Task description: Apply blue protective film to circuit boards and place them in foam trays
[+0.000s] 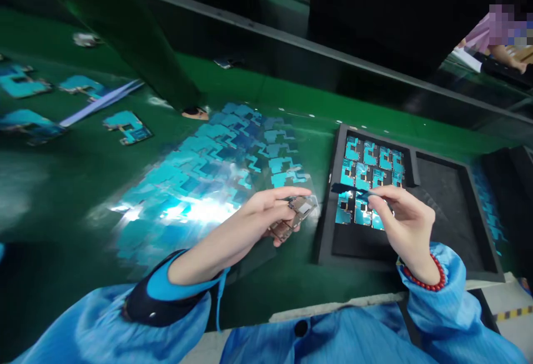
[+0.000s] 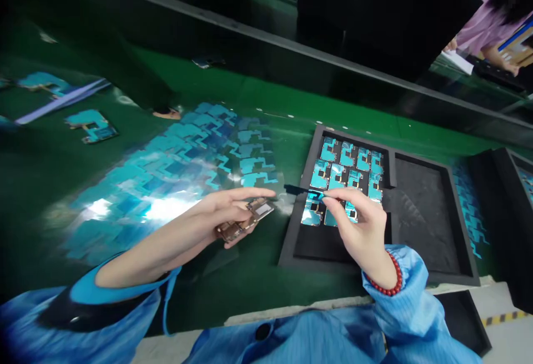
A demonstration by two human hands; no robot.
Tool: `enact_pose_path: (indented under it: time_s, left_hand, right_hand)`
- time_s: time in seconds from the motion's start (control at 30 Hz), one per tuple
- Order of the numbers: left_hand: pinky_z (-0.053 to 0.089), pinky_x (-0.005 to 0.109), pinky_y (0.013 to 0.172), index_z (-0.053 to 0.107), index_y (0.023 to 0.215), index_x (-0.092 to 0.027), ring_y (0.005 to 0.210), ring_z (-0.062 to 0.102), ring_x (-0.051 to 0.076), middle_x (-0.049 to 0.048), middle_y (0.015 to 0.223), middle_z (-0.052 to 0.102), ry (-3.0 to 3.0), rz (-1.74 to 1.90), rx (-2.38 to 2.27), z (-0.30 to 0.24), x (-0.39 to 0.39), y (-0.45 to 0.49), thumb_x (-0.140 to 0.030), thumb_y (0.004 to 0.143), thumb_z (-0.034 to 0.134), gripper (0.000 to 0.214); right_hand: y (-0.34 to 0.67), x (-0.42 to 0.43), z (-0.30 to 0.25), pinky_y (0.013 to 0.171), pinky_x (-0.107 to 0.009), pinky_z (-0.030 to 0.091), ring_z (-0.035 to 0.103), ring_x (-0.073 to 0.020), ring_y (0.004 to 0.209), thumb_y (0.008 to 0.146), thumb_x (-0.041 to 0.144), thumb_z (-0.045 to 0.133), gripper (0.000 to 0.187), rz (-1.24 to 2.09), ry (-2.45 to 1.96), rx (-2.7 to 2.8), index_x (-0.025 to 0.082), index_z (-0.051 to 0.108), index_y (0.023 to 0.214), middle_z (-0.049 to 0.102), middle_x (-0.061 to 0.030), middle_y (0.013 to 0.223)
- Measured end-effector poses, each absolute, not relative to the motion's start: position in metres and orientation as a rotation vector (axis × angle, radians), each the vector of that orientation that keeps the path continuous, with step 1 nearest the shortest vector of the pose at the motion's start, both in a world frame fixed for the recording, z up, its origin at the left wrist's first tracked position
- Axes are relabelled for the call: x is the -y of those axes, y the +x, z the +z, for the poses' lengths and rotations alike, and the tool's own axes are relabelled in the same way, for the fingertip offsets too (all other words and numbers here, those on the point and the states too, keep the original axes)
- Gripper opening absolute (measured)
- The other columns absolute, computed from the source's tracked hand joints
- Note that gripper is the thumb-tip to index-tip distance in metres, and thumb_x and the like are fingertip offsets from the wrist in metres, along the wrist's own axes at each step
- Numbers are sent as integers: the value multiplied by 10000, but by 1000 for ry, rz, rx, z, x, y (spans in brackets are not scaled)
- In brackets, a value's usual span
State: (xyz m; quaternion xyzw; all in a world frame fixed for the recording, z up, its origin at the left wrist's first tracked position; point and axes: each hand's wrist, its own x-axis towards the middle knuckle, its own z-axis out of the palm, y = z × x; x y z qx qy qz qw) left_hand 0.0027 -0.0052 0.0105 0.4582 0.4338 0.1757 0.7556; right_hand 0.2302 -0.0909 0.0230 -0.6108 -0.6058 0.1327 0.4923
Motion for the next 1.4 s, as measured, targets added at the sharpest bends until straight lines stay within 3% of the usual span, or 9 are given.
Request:
enact_pose_path:
  time_s: [0.1,0.23,0.4,0.53,0.7,0.97,1.1,1.27,1.4]
  left_hand:
    - [542,306,515,521,1265,-210,591,641,232,39,674,692,981,449,-932,12,8,4,-410,656,743,678]
    - [597,298,614,448,1123,-254,789,718,236,33,829,744,977,507,-920,10,11,6,-468,750,705,500]
    - [544,197,557,576,921,-217,688,694,168,0,737,713,1133,498,-935,5,11,4,-411,740,717,301]
    - [530,176,524,664,928,-214,565,645,141,-18,599,678,1201,460,-995,7,11,3,-405,705,732,301]
    - [541,157,641,715,797,-232,676,693,139,8,761,738,1187,448,-956,6,9,5,-395,711,747,186]
    - [513,184,644,711,753,-217,716,654,143,13,821,690,1058,562,-982,1,7,8,-411,706,779,211]
    - [493,171,724,718,793,-217,874,595,155,18,899,652,804,559,-998,4,6,5,-396,704,801,217]
    - [479,158,666,703,858,-224,788,526,123,2,873,596,640,630,-953,3,4,4,-356,726,800,210]
    - [500,198,685,630,1174,-296,765,563,140,-8,856,638,583,601,-969,3,4,4,-309,673,838,542]
  right_hand:
    - [230,93,23,665,-341,569,688,-187,741,837,63,654,239,208,-1398,1572,265,716,948,732,-22,816]
    - [228,94,24,645,-342,576,702,-201,766,803,-12,646,336,118,-1287,1682,245,714,1010,734,-31,829]
    - [229,93,24,644,-343,580,699,-203,787,805,7,642,292,132,-1320,1663,237,726,965,722,-49,887]
    - [226,93,23,701,-331,578,679,-168,735,798,6,660,292,185,-1347,1606,246,726,950,717,-11,801]
    - [222,94,26,657,-251,571,674,-135,683,761,60,722,210,401,-1463,1337,231,716,882,706,18,736]
    - [223,93,31,665,-174,553,668,-100,691,772,126,725,102,671,-1505,1210,225,700,770,708,25,727]
    - [223,94,30,647,-180,555,658,-101,666,784,159,729,77,793,-1482,1168,225,695,766,704,21,717]
    - [221,97,31,660,-215,570,672,-125,680,754,180,757,66,884,-1470,1132,211,699,745,706,4,720]
    - [220,98,33,678,-213,569,681,-128,696,736,159,765,83,901,-1471,1113,216,704,733,713,6,714]
